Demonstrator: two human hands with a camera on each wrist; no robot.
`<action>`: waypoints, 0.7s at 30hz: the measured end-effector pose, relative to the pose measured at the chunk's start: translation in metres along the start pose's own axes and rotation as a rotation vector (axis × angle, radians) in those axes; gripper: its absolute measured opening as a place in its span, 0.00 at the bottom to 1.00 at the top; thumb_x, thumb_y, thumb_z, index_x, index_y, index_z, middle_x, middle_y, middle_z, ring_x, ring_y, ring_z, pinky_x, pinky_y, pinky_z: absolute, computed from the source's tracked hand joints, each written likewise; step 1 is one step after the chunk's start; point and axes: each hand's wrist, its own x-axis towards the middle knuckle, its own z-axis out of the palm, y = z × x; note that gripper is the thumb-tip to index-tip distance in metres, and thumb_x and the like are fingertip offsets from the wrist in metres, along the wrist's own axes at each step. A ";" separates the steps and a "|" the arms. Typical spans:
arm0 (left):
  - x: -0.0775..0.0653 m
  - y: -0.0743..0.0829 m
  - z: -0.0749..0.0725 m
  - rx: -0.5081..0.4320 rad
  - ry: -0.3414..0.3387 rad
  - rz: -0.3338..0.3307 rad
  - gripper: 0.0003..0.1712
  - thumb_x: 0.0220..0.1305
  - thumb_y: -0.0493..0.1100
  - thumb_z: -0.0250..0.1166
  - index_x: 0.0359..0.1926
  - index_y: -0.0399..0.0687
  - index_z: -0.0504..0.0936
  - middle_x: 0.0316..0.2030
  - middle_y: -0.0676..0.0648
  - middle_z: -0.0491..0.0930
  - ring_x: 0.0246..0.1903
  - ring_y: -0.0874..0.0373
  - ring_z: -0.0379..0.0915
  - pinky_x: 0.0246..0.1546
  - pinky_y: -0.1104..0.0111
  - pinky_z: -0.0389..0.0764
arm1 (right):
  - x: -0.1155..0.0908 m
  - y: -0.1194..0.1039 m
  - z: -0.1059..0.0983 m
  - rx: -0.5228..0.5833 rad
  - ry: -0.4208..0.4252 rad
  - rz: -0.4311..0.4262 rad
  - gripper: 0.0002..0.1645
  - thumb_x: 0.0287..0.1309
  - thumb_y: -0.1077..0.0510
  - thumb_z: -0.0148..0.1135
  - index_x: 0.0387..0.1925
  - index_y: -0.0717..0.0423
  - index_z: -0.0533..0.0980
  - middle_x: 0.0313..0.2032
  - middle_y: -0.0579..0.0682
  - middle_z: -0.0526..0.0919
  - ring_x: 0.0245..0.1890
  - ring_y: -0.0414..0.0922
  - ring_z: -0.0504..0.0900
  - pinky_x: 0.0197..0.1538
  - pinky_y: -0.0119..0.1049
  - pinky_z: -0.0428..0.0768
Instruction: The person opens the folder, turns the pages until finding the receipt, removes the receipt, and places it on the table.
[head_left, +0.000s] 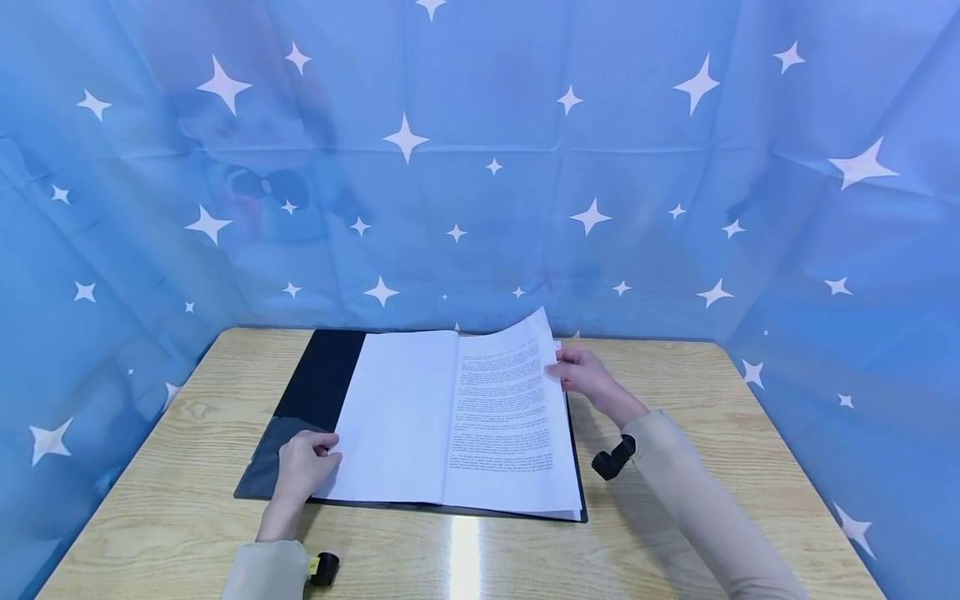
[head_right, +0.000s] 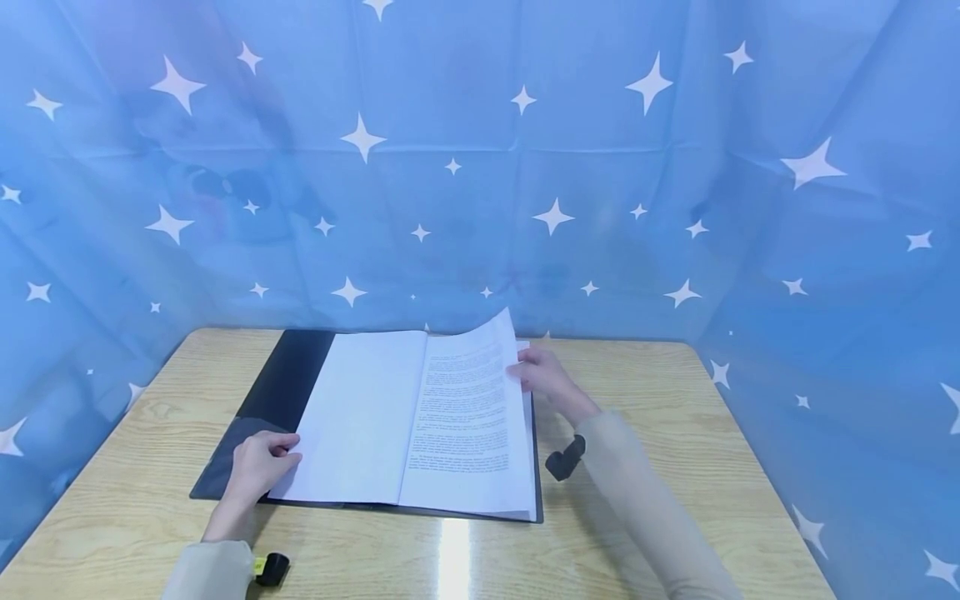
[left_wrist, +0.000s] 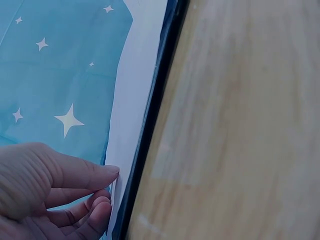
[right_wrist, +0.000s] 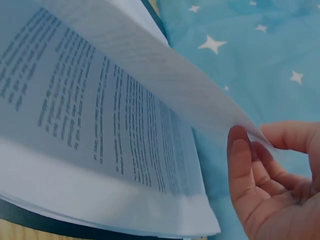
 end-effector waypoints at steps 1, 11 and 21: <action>0.000 0.000 0.000 -0.001 0.000 0.001 0.15 0.45 0.28 0.67 0.39 0.27 0.83 0.29 0.41 0.77 0.28 0.52 0.71 0.27 0.66 0.71 | -0.001 -0.001 0.001 0.002 -0.004 -0.002 0.18 0.61 0.62 0.55 0.49 0.71 0.69 0.43 0.59 0.79 0.36 0.43 0.80 0.41 0.37 0.77; -0.003 0.003 -0.001 -0.010 -0.018 -0.021 0.16 0.46 0.28 0.67 0.40 0.26 0.82 0.30 0.40 0.76 0.29 0.51 0.69 0.27 0.67 0.70 | -0.015 -0.017 0.011 0.042 -0.038 -0.028 0.17 0.61 0.62 0.55 0.46 0.72 0.69 0.41 0.58 0.80 0.34 0.42 0.80 0.38 0.35 0.78; -0.003 0.002 0.000 -0.010 -0.027 -0.017 0.16 0.45 0.28 0.67 0.40 0.26 0.82 0.29 0.41 0.75 0.29 0.51 0.69 0.27 0.67 0.70 | -0.021 -0.038 0.026 0.078 -0.060 -0.029 0.12 0.62 0.60 0.53 0.42 0.68 0.71 0.40 0.56 0.79 0.35 0.44 0.80 0.40 0.36 0.78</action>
